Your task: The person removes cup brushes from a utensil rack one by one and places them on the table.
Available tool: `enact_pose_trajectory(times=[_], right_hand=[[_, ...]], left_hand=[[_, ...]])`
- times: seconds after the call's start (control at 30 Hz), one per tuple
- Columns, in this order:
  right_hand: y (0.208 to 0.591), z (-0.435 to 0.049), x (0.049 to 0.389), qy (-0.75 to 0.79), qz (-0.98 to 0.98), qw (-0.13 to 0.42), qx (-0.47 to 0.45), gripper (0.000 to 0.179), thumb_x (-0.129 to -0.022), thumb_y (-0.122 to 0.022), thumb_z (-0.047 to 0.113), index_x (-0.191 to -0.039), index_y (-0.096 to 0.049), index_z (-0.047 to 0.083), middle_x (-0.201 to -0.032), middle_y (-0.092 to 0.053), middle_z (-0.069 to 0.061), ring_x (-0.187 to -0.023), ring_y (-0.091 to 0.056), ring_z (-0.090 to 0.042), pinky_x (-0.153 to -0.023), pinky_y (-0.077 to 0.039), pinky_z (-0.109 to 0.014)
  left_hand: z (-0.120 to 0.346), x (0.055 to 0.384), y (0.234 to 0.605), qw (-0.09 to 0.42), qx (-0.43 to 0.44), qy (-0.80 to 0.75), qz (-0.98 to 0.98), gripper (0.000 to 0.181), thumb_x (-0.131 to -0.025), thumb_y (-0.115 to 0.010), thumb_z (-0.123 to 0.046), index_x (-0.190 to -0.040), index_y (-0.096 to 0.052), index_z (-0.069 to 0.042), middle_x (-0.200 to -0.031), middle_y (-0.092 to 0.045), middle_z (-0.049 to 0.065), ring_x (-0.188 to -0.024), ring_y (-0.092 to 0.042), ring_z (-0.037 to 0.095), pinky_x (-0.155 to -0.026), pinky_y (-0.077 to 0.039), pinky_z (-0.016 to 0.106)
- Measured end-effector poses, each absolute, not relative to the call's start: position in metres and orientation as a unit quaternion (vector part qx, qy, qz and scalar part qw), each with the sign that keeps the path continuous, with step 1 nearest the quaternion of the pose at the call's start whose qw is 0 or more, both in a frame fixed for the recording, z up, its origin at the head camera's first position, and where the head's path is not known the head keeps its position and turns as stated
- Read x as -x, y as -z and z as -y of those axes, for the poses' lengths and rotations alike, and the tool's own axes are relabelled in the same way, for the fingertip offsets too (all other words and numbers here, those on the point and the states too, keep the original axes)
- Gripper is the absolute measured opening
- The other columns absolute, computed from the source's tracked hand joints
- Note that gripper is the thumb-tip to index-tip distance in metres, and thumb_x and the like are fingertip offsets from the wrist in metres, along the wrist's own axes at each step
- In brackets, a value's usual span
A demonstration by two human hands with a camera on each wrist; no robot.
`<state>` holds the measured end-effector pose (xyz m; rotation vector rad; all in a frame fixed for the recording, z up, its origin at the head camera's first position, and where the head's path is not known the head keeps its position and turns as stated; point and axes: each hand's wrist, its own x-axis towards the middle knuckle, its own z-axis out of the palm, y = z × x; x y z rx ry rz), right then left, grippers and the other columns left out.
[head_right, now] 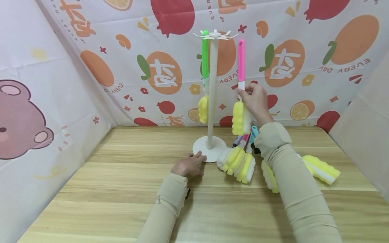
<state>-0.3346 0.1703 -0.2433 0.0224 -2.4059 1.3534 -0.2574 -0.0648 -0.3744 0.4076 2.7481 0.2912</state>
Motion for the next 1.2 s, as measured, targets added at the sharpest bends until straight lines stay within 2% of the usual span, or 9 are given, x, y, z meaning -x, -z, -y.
enact_pose_trajectory(times=[0.17,0.33,0.43,0.53,0.63,0.83,1.0,1.2], right_hand=[[0.243,-0.175,0.334,-0.472,0.865,0.171,-0.002,0.040,-0.103,-0.061,0.026,-0.125,-0.061,-0.008,-0.118,-0.061,-0.022,-0.092,-0.060,-0.028,-0.095,-0.054,-0.044],[0.243,-0.178,0.333,-0.460,0.876,0.144,0.001,0.040,-0.104,-0.059,0.024,-0.126,-0.059,-0.009,-0.118,-0.061,-0.023,-0.093,-0.059,-0.029,-0.094,-0.054,-0.044],[0.244,-0.181,0.332,-0.454,0.881,0.132,0.001,0.040,-0.104,-0.058,0.024,-0.127,-0.058,-0.008,-0.118,-0.060,-0.023,-0.093,-0.058,-0.028,-0.091,-0.056,-0.037],[0.246,-0.183,0.331,-0.453,0.883,0.124,-0.001,0.039,-0.104,-0.058,0.024,-0.126,-0.059,-0.008,-0.116,-0.061,-0.022,-0.089,-0.057,-0.026,-0.079,-0.057,-0.025],[0.247,-0.186,0.331,-0.450,0.885,0.121,-0.006,0.035,-0.104,-0.059,0.023,-0.122,-0.060,-0.007,-0.111,-0.062,-0.021,-0.082,-0.058,-0.021,-0.067,-0.053,-0.016],[0.248,-0.189,0.333,-0.445,0.888,0.115,-0.018,0.029,-0.102,-0.062,0.019,-0.112,-0.063,-0.008,-0.100,-0.065,-0.019,-0.069,-0.058,-0.013,-0.059,-0.052,-0.017],[0.248,-0.189,0.331,-0.436,0.892,0.115,-0.031,0.025,-0.101,-0.062,0.015,-0.107,-0.063,-0.009,-0.096,-0.066,-0.020,-0.064,-0.058,-0.011,-0.057,-0.052,-0.017],[0.248,-0.192,0.328,-0.423,0.900,0.093,-0.042,0.023,-0.099,-0.063,0.012,-0.105,-0.059,-0.010,-0.089,-0.065,-0.019,-0.060,-0.058,-0.012,-0.055,-0.053,-0.020]], left_hand=[[0.064,0.258,0.375,0.173,-0.143,-0.105,-0.969,0.048,-0.093,-0.074,-0.021,-0.138,-0.058,-0.018,-0.157,-0.040,0.003,-0.141,-0.035,0.036,-0.103,-0.041,0.057],[0.064,0.257,0.375,0.172,-0.141,-0.107,-0.969,0.048,-0.092,-0.074,-0.020,-0.138,-0.058,-0.018,-0.158,-0.040,0.003,-0.142,-0.035,0.036,-0.104,-0.040,0.057],[0.064,0.257,0.376,0.173,-0.141,-0.109,-0.969,0.050,-0.092,-0.073,-0.020,-0.139,-0.057,-0.017,-0.161,-0.036,0.003,-0.143,-0.033,0.037,-0.106,-0.038,0.058],[0.064,0.257,0.377,0.174,-0.142,-0.111,-0.968,0.051,-0.093,-0.073,-0.020,-0.141,-0.056,-0.017,-0.162,-0.034,0.004,-0.144,-0.033,0.037,-0.107,-0.038,0.057],[0.064,0.257,0.377,0.172,-0.143,-0.110,-0.968,0.051,-0.093,-0.073,-0.020,-0.140,-0.057,-0.017,-0.161,-0.035,0.004,-0.143,-0.033,0.037,-0.106,-0.039,0.057],[0.065,0.257,0.376,0.167,-0.146,-0.108,-0.969,0.046,-0.092,-0.074,-0.020,-0.136,-0.059,-0.016,-0.160,-0.038,0.005,-0.141,-0.035,0.037,-0.104,-0.040,0.057],[0.065,0.258,0.376,0.165,-0.146,-0.105,-0.970,0.044,-0.092,-0.074,-0.021,-0.133,-0.060,-0.017,-0.156,-0.041,0.004,-0.140,-0.037,0.037,-0.102,-0.041,0.056],[0.064,0.258,0.377,0.167,-0.145,-0.099,-0.970,0.048,-0.092,-0.074,-0.022,-0.138,-0.058,-0.018,-0.157,-0.040,0.002,-0.140,-0.036,0.036,-0.103,-0.040,0.056]])
